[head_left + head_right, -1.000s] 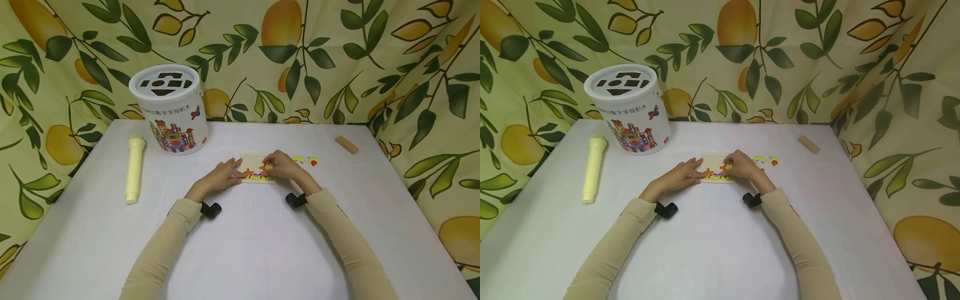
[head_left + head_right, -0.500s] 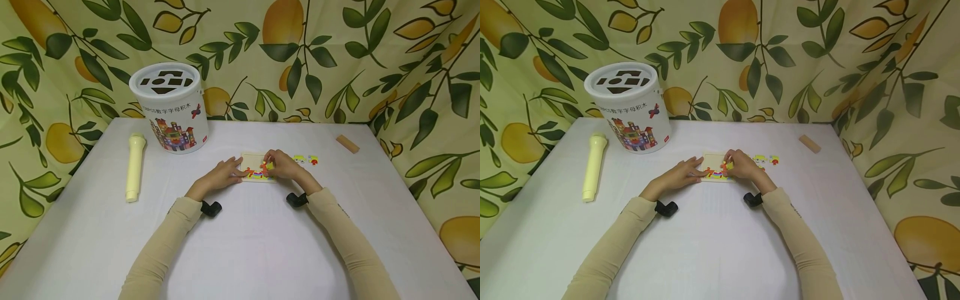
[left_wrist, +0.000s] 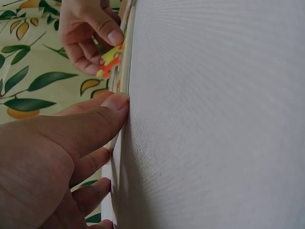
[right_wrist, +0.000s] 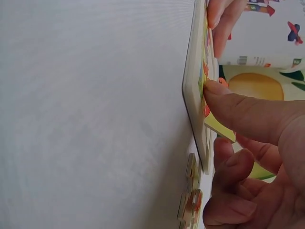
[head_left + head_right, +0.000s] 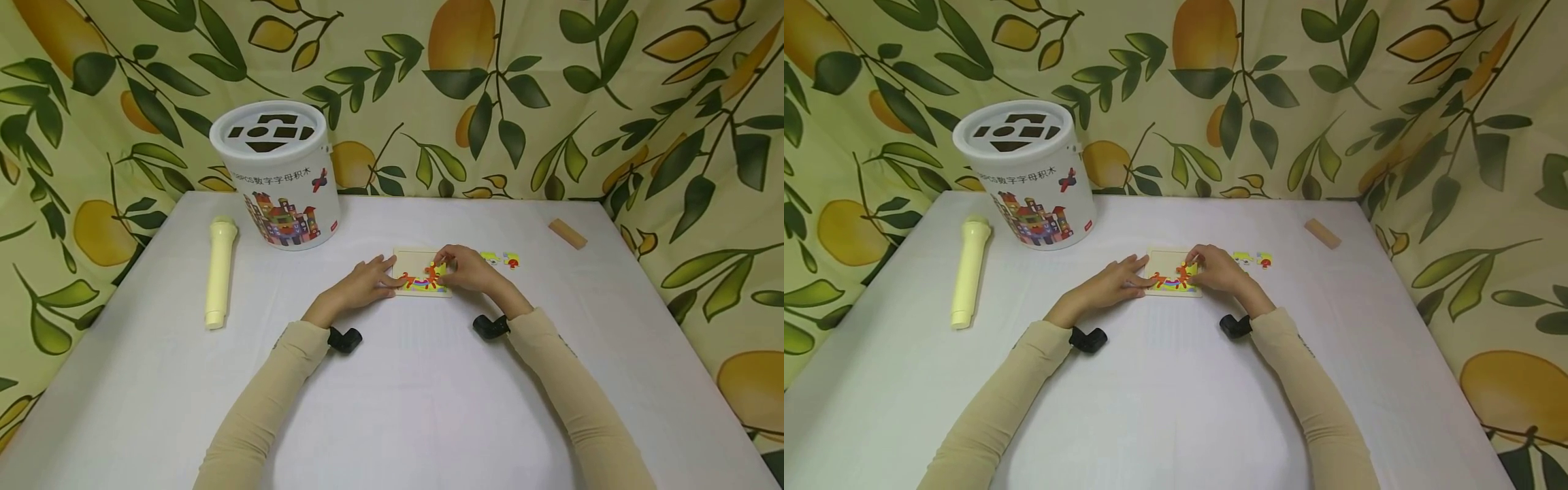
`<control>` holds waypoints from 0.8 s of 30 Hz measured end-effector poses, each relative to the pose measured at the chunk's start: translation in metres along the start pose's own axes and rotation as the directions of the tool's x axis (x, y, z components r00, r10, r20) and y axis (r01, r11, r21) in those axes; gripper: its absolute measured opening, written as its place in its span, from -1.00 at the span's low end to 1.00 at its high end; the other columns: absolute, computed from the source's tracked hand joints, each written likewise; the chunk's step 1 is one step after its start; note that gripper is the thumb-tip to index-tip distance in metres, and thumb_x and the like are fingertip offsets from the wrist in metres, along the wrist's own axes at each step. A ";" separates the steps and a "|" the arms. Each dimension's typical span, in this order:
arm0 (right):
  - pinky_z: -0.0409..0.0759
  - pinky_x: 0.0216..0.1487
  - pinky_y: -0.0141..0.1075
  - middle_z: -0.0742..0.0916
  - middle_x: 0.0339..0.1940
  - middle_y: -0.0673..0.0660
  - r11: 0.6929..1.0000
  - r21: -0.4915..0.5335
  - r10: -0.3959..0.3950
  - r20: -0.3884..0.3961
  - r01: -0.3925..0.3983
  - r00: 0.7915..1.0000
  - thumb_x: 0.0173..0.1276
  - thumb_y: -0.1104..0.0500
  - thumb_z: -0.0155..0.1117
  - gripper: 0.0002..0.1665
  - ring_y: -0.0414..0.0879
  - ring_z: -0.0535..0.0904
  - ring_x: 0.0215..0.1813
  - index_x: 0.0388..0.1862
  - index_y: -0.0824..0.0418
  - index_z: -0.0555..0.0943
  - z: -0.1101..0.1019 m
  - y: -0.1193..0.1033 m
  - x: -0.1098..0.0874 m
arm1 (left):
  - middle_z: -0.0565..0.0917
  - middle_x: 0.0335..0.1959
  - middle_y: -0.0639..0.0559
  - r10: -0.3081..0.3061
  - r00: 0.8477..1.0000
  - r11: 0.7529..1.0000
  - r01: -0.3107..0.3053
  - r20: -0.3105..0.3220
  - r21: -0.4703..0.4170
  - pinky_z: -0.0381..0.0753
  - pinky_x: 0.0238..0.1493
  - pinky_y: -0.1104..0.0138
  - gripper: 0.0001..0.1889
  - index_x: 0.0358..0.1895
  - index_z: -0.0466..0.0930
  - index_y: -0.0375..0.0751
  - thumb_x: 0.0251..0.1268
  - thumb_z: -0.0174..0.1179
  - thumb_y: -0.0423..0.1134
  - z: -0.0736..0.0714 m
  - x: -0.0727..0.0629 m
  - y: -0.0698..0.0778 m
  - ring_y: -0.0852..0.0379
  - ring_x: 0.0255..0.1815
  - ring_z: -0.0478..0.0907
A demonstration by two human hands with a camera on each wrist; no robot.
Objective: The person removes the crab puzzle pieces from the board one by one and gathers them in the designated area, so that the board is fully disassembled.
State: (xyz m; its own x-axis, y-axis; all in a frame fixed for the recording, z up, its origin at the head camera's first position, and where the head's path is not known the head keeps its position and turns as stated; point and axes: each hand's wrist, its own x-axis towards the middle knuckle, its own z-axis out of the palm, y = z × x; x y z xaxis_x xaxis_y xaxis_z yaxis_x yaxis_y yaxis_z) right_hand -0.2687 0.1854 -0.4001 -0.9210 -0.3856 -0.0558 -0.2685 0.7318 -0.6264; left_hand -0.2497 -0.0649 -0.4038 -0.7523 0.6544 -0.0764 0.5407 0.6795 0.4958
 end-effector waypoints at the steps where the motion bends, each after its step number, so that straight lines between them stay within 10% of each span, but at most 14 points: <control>1: 0.36 -0.19 -0.25 0.59 -0.25 0.17 1.000 0.005 -0.008 -0.001 0.008 1.000 0.05 0.27 0.41 -0.65 0.00 0.42 -0.21 -0.15 0.19 0.53 -0.001 0.001 0.000 | 0.08 0.44 -0.16 0.000 1.000 1.000 0.000 0.000 0.001 -0.10 0.35 -0.21 -0.63 0.15 0.50 0.01 0.27 0.12 -0.15 0.000 0.000 0.000 -0.20 0.48 -0.11; 8: 0.36 -0.45 -0.36 0.62 -0.42 0.11 0.993 0.083 -0.084 -0.042 0.087 0.996 0.11 0.28 0.34 -0.81 -0.09 0.40 -0.44 -0.28 0.19 0.56 -0.006 0.006 -0.003 | 0.07 0.44 -0.17 0.012 1.000 1.000 -0.012 -0.001 -0.013 -0.12 0.34 -0.22 -0.63 0.16 0.48 0.02 0.28 0.11 -0.16 -0.001 0.000 0.000 -0.21 0.48 -0.11; 24: 0.34 -0.58 -0.39 0.68 -0.40 0.19 0.954 0.283 0.133 -0.103 -0.099 0.986 0.21 0.20 0.29 -0.79 -0.12 0.40 -0.51 -0.16 0.21 0.62 -0.009 0.011 -0.002 | 0.08 0.44 -0.18 0.008 1.000 1.000 -0.008 0.002 -0.017 -0.12 0.34 -0.23 -0.62 0.17 0.48 0.01 0.27 0.12 -0.17 -0.002 -0.001 0.001 -0.22 0.47 -0.11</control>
State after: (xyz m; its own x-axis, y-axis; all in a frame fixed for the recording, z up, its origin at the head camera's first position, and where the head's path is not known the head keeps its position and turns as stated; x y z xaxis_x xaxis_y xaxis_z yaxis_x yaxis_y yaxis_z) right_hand -0.2720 0.1992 -0.4002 -0.9726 -0.2252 -0.0584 -0.0849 0.5774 -0.8120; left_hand -0.2491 -0.0651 -0.4014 -0.7474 0.6603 -0.0738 0.5401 0.6685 0.5113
